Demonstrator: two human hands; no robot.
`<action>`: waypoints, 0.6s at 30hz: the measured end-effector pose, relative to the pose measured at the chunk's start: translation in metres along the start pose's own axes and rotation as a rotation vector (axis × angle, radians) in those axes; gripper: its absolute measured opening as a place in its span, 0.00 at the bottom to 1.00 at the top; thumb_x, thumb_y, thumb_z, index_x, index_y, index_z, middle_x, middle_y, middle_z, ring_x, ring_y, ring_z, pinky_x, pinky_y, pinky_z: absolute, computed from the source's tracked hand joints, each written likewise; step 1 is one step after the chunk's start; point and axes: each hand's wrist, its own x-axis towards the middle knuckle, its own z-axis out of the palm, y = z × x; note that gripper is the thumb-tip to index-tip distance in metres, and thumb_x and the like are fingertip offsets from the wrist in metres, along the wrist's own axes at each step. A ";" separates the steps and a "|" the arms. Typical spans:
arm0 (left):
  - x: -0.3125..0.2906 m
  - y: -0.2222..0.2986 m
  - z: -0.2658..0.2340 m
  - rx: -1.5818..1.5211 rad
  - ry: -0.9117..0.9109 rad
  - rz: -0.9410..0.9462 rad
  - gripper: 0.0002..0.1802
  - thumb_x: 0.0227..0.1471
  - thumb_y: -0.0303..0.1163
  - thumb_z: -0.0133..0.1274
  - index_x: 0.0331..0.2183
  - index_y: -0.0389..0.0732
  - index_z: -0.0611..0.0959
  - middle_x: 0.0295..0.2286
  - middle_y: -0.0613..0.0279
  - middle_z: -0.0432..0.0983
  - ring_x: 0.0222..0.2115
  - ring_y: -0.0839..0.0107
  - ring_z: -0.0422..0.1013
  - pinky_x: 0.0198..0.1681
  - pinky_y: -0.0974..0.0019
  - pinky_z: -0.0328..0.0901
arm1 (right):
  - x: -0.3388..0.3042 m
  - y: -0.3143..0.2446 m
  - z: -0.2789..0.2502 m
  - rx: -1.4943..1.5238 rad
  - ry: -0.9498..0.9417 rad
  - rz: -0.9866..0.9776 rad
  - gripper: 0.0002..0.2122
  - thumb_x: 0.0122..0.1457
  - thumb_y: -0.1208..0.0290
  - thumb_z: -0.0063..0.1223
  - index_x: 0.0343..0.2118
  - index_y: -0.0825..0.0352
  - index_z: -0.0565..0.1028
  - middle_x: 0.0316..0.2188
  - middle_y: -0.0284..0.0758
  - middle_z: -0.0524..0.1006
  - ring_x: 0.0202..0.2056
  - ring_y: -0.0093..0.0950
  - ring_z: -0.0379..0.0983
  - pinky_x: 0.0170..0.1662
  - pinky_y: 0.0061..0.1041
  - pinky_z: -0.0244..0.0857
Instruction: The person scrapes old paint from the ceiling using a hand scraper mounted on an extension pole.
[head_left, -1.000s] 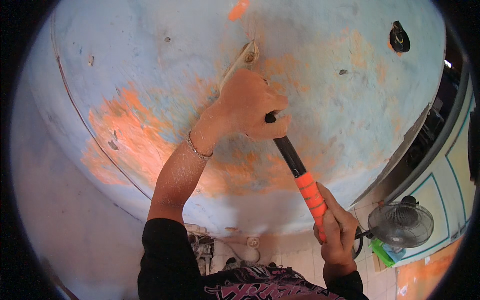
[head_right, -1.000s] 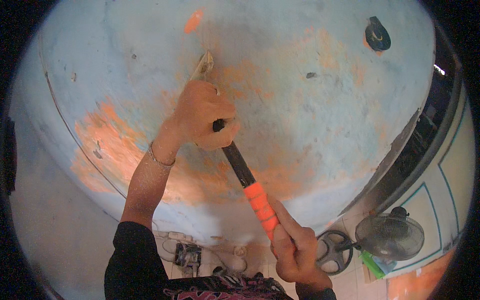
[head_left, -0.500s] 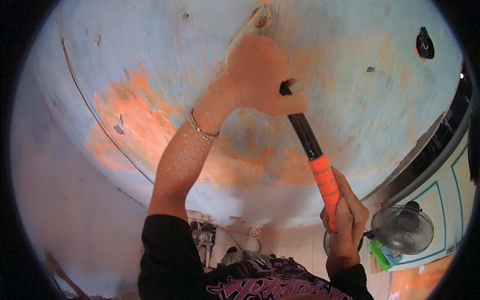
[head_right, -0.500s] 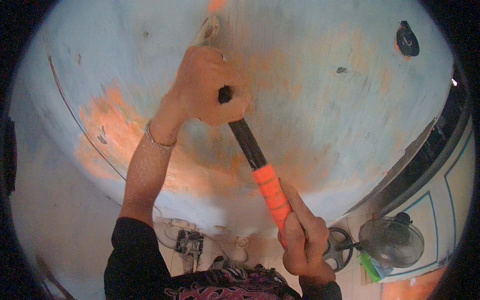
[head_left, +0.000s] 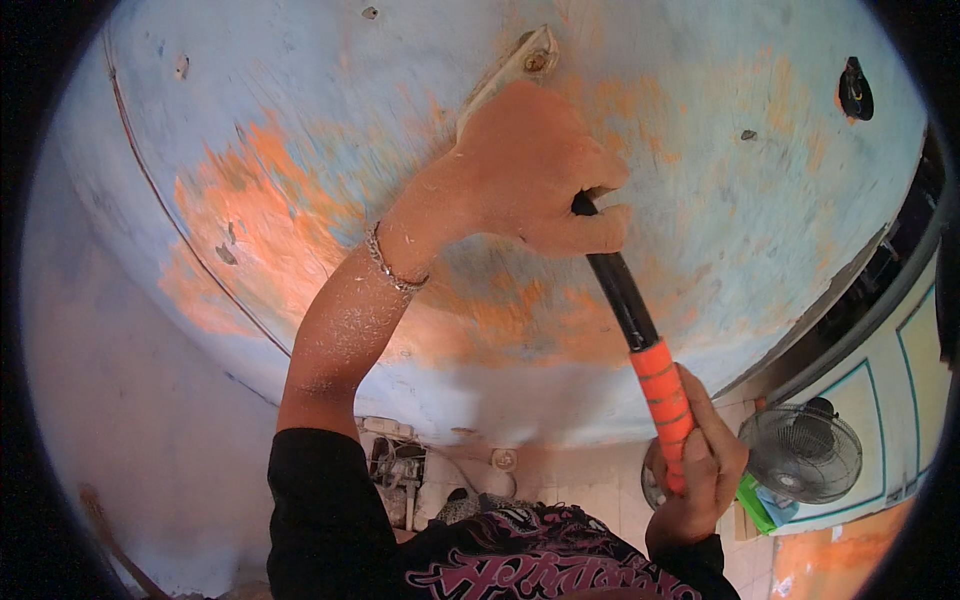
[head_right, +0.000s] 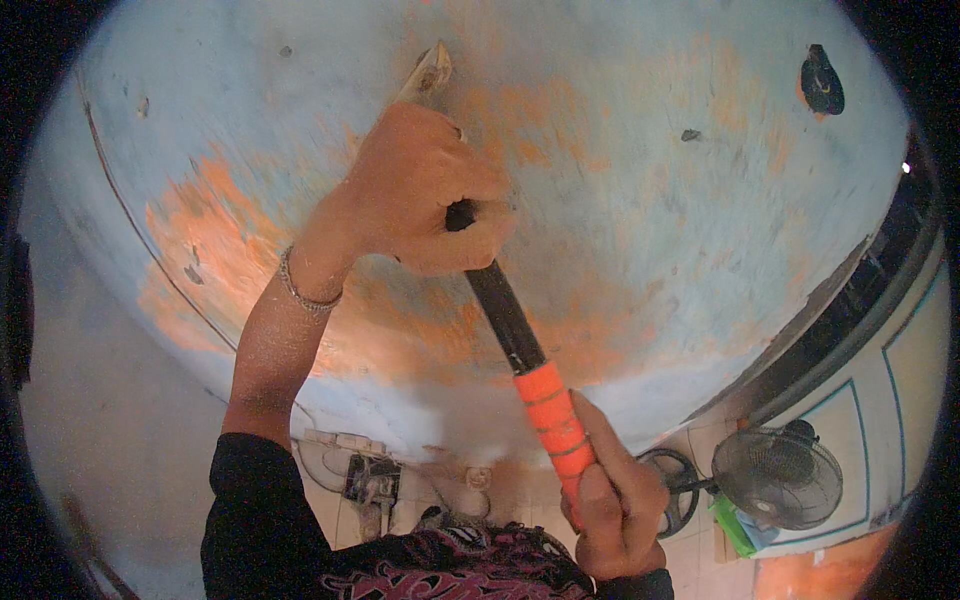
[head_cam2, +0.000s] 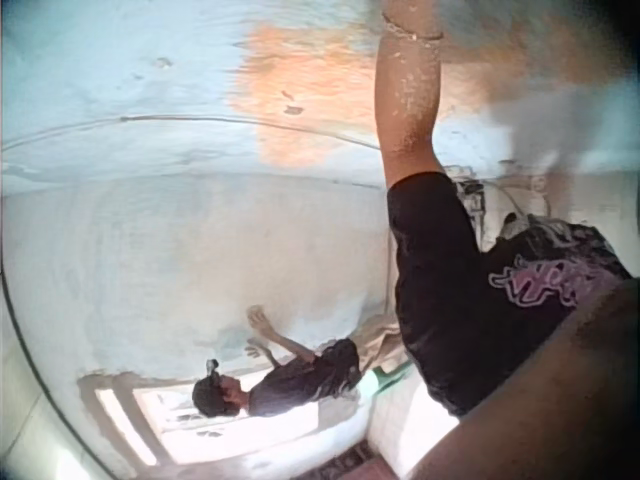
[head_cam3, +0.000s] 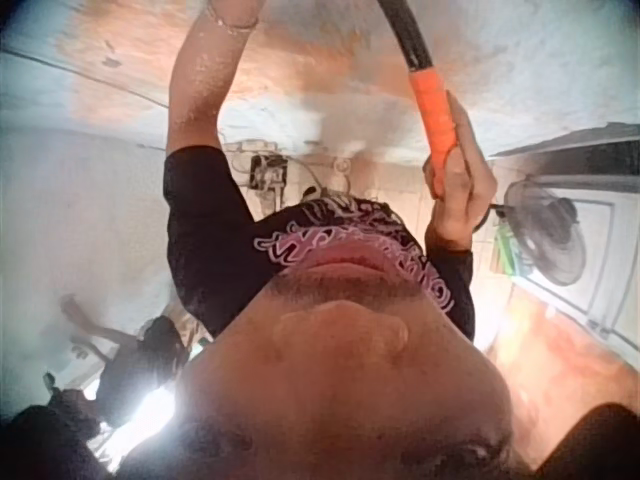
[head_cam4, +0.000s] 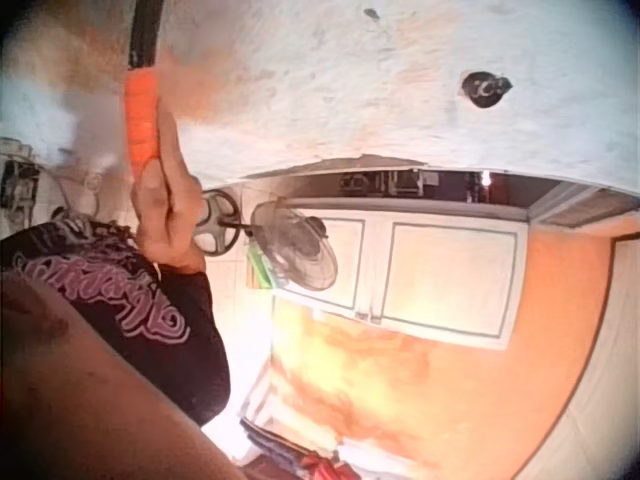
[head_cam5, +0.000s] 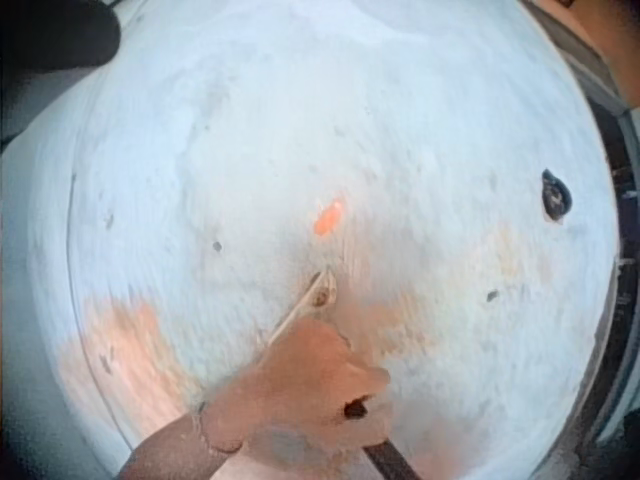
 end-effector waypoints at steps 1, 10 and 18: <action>0.003 0.003 0.000 0.003 0.049 0.025 0.18 0.30 0.46 0.52 0.06 0.45 0.70 0.06 0.59 0.59 0.09 0.57 0.58 0.13 0.59 0.51 | 0.003 -0.004 -0.001 -0.016 0.028 -0.008 0.24 0.60 0.62 0.37 0.54 0.75 0.66 0.12 0.27 0.66 0.13 0.16 0.60 0.17 0.18 0.52; 0.017 0.005 -0.006 -0.035 -0.041 -0.012 0.19 0.33 0.46 0.51 0.06 0.43 0.70 0.06 0.58 0.61 0.10 0.57 0.60 0.14 0.59 0.54 | 0.007 -0.011 0.011 0.003 0.197 -0.017 0.28 0.57 0.60 0.39 0.51 0.84 0.65 0.13 0.28 0.64 0.09 0.12 0.49 0.13 0.15 0.41; 0.023 0.001 -0.010 -0.056 -0.001 0.008 0.19 0.32 0.46 0.51 0.07 0.42 0.70 0.07 0.57 0.61 0.10 0.56 0.61 0.14 0.59 0.54 | 0.006 -0.012 0.010 0.102 0.167 -0.019 0.28 0.58 0.60 0.39 0.52 0.84 0.64 0.13 0.27 0.64 0.09 0.11 0.49 0.13 0.15 0.44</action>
